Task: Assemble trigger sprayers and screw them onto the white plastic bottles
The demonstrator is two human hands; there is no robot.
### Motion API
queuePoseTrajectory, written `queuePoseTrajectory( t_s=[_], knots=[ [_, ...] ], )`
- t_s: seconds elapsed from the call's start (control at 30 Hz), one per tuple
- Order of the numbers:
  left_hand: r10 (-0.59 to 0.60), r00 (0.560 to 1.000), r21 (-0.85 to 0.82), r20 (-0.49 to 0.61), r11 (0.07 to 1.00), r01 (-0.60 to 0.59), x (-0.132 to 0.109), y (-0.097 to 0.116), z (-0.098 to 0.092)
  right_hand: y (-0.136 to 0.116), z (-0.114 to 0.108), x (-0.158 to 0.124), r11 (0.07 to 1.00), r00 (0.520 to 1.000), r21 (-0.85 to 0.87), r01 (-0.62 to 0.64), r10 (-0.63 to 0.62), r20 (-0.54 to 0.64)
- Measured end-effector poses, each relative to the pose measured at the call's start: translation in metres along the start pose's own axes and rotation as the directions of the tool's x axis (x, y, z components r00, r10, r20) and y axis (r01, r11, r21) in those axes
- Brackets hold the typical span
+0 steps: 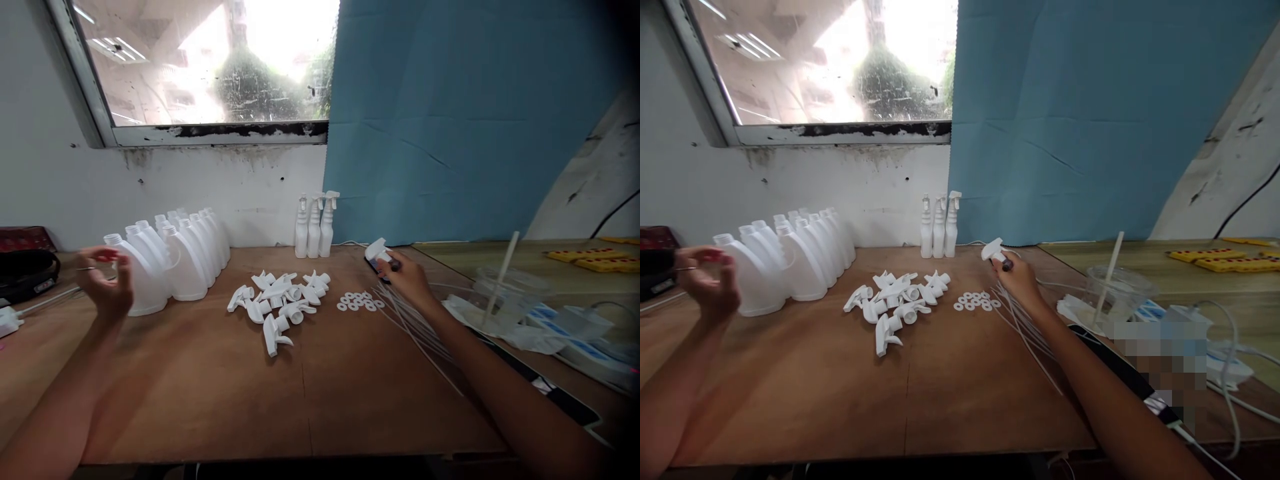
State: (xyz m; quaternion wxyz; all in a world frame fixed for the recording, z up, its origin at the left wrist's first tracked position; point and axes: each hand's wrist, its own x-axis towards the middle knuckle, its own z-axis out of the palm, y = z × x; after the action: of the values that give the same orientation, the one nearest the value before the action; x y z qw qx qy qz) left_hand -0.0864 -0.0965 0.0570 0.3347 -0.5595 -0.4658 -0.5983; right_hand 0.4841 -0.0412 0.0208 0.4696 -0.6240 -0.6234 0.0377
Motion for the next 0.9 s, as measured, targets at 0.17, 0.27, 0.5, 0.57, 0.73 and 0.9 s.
queuePoseTrajectory(
  t_s=[0.17,0.27,0.5,0.57,0.73,0.9],
  knots=[
    [0.482,0.727,-0.606,0.489,0.788,-0.114,-0.053,0.11,0.024,-0.016,0.004,-0.008,0.963,1.0,0.27,0.026,-0.028,0.004],
    [0.633,0.498,-0.784,0.593,0.596,0.177,-0.097,0.165,0.029,-0.031,0.005,-0.017,0.938,0.996,0.338,0.072,-0.084,0.022],
    [0.399,0.419,-0.578,0.816,0.53,0.621,-0.121,0.221,0.053,-0.063,0.016,-0.046,0.946,0.963,0.203,0.252,-0.266,0.046],
    [0.252,0.404,-0.474,0.88,0.389,0.79,-0.12,0.231,0.064,-0.072,0.019,-0.058,0.931,0.939,0.179,0.319,-0.336,0.072],
    [0.087,0.424,-0.423,0.902,-0.03,0.906,-0.124,0.236,0.075,-0.088,0.027,-0.086,0.764,0.741,0.187,0.618,-0.645,0.185],
    [0.046,0.339,-0.335,0.94,-0.075,0.939,-0.124,0.228,0.074,-0.093,0.033,-0.101,0.616,0.567,0.2,0.762,-0.784,0.253]
  ],
)
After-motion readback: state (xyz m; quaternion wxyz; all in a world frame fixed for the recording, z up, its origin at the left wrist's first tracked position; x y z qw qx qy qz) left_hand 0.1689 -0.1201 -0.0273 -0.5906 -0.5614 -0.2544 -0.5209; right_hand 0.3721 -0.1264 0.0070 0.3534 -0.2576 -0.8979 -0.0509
